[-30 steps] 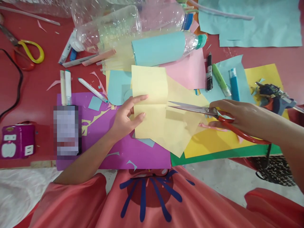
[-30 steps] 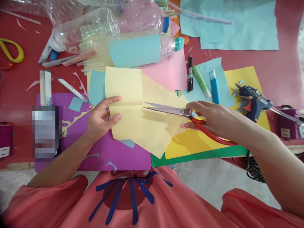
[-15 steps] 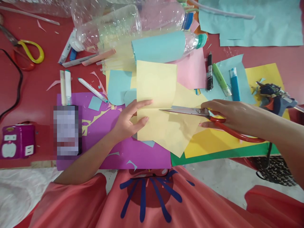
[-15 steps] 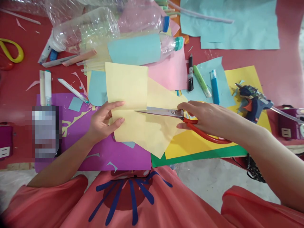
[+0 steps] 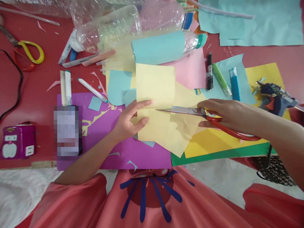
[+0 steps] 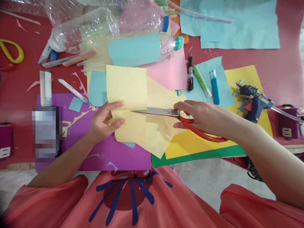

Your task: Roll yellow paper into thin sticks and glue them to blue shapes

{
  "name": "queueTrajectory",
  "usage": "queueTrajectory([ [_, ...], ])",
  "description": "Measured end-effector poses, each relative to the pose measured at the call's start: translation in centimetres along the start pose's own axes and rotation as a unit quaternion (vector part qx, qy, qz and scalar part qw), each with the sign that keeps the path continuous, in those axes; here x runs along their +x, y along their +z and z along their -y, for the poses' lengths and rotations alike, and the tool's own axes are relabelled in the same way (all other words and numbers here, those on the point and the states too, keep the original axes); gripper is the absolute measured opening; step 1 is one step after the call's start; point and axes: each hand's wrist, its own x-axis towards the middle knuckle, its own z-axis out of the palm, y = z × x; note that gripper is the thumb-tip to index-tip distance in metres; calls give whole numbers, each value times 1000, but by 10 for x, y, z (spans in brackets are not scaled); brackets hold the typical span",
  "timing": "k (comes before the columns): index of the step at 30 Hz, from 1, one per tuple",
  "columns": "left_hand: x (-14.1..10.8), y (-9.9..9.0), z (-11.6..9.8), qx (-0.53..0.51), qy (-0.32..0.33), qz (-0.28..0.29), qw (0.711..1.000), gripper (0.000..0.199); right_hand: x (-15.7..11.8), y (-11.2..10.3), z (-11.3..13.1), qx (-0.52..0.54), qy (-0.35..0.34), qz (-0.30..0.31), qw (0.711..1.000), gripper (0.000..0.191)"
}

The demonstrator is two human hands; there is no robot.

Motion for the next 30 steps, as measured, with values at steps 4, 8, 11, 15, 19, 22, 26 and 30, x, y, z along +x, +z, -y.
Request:
queueTrajectory([
  [4,0,-1,1,-1,10,-1,1000,42,0,0,1,4,1,-3,1000,82],
  [8,-1,-1,5,0,7,13,1000,42,0,0,0,-1,-20,-11,1000,78],
  [11,0,-1,6,13,1,21,1000,41,0,2,-3,-11,-32,-27,999,74],
  [15,0,-1,4,16,1,22,1000,40,-1,2,-5,-25,-50,-47,997,69],
  [19,0,-1,2,11,-5,16,1000,40,-2,1,-5,-37,-66,-63,995,68],
  [22,0,-1,2,19,-12,15,1000,40,-3,2,-6,-47,-78,-80,993,65],
  [26,0,0,3,25,-17,17,999,40,-4,3,-7,-66,-87,-96,989,60],
  [30,0,0,4,20,-10,19,1000,40,-5,1,-6,-92,-84,-103,987,57],
])
